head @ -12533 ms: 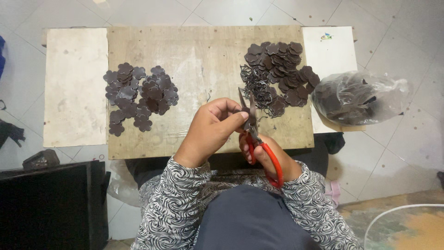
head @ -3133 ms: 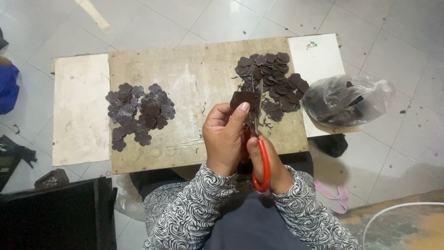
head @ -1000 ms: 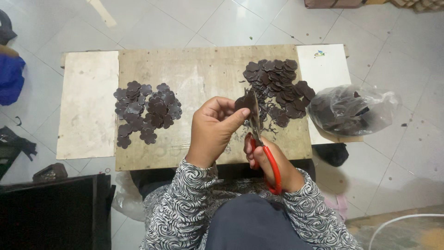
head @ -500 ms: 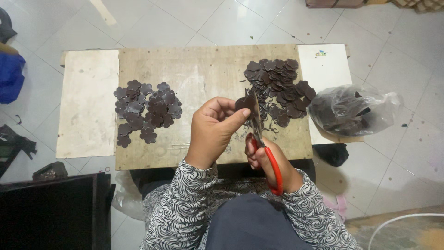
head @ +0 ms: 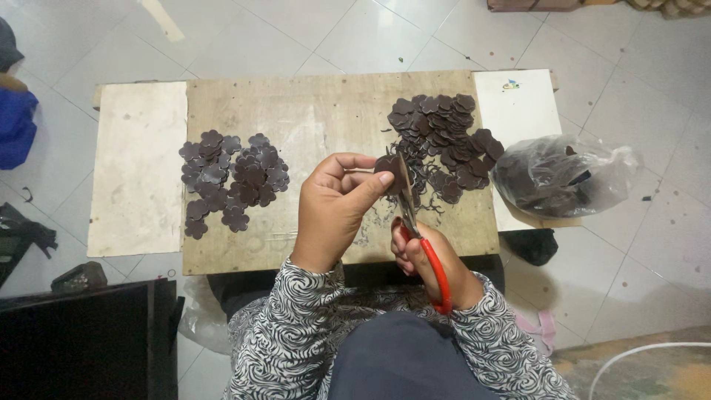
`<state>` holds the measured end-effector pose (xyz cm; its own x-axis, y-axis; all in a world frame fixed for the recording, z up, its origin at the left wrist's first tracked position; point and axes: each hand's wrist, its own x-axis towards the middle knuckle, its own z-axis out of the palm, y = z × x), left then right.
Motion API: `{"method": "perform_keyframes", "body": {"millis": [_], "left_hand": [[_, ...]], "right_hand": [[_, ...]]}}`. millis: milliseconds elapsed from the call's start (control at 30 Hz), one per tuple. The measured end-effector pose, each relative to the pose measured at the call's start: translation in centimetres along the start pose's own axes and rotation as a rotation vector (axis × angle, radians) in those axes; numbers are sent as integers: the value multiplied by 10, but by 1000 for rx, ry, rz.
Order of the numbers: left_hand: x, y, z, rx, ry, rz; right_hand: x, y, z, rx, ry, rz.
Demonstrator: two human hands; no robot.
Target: The person uses red-handled scissors to trim the edges of dark brown flower-shaped pieces of material. They hold each piece in the left hand and cut with the right, placing finished pieces into a growing pile on the table.
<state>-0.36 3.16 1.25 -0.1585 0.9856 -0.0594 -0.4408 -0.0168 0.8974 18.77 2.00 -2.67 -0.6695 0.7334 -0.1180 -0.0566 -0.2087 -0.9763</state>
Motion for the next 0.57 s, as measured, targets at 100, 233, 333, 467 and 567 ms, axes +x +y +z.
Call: {"method": "perform_keyframes", "body": {"millis": [100,233,333,467,567], "left_hand": [[0,0,-1,33,14,5],[-1,-1,-3,52,10,3],[1,0,-4,41,-6,-6],[-2,3,-6,185,-45,-14],[-3,4,-4,182,-64,-9]], "right_hand": [[-1,2,1,27,7,13],[-2,4,0,-7,5,14],[-1,5,-2,11,-15,32],[0,7,-6,-47,-61,-17],[-2,11,-7,-59,-55,-24]]}}
